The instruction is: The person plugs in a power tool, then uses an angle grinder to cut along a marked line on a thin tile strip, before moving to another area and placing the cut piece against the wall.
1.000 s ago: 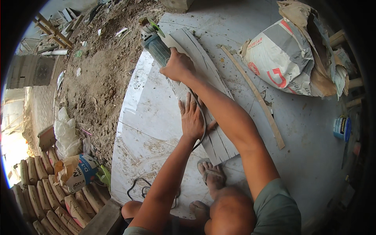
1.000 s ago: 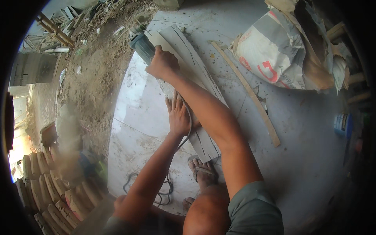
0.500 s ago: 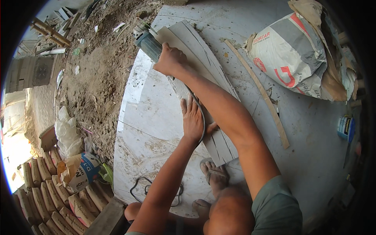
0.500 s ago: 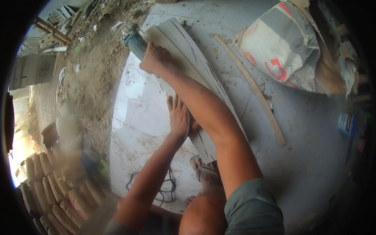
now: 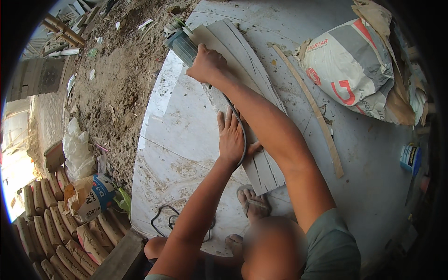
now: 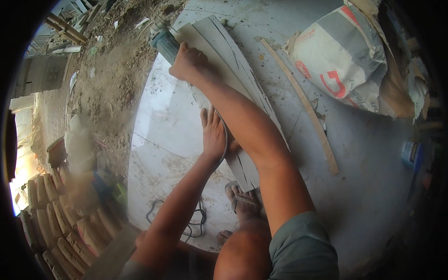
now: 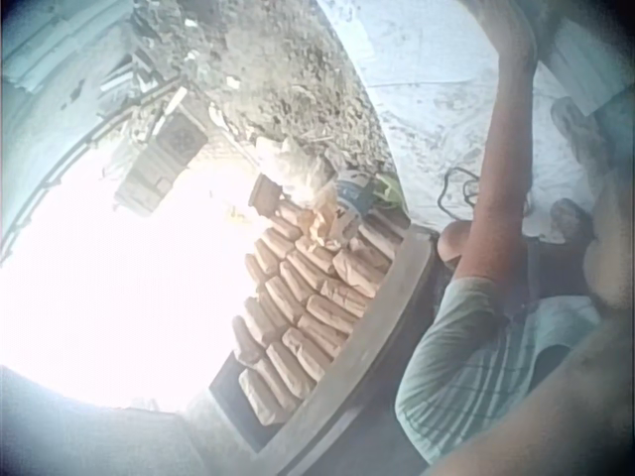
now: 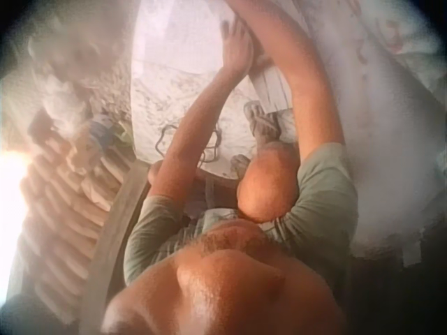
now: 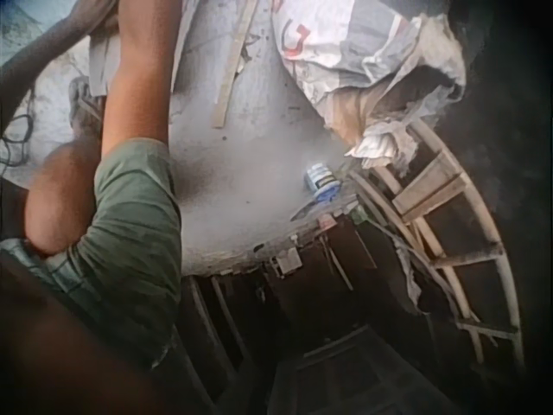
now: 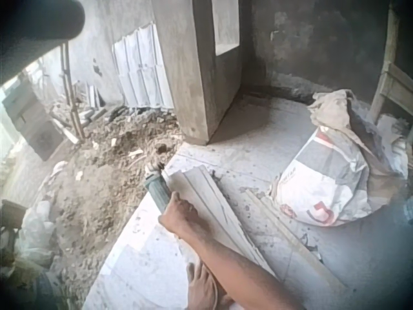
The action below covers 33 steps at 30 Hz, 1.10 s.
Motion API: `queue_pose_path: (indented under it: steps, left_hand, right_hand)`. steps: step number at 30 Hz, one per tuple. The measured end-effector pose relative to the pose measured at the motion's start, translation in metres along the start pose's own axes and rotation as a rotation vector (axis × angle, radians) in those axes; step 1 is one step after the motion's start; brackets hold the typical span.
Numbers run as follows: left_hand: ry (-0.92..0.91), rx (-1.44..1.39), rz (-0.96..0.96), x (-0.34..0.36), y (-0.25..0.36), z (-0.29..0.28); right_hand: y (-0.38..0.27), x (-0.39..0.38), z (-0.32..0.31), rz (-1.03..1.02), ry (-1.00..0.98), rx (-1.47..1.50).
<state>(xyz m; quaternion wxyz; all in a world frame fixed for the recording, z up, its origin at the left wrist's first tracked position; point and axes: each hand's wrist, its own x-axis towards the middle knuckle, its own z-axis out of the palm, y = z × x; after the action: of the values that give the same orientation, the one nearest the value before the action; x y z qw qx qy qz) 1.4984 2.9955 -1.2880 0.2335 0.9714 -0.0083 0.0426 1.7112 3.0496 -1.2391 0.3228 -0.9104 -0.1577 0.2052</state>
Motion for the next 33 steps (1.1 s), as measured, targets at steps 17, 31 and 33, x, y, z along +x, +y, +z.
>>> queue_pose_path:
  steps: [17,31,33]
  left_hand:
    - [0.007,-0.034,0.0,-0.002,-0.004,-0.001]
    - [0.011,0.007,0.004,-0.002,-0.006,0.003]
    - [0.008,-0.012,0.0,-0.002,-0.005,0.002]
  right_hand:
    - [-0.007,-0.004,-0.006,0.01,-0.07,0.011]
    - [-0.008,-0.004,-0.008,0.008,-0.064,0.016]
    - [-0.006,-0.003,-0.007,0.005,-0.067,0.021]
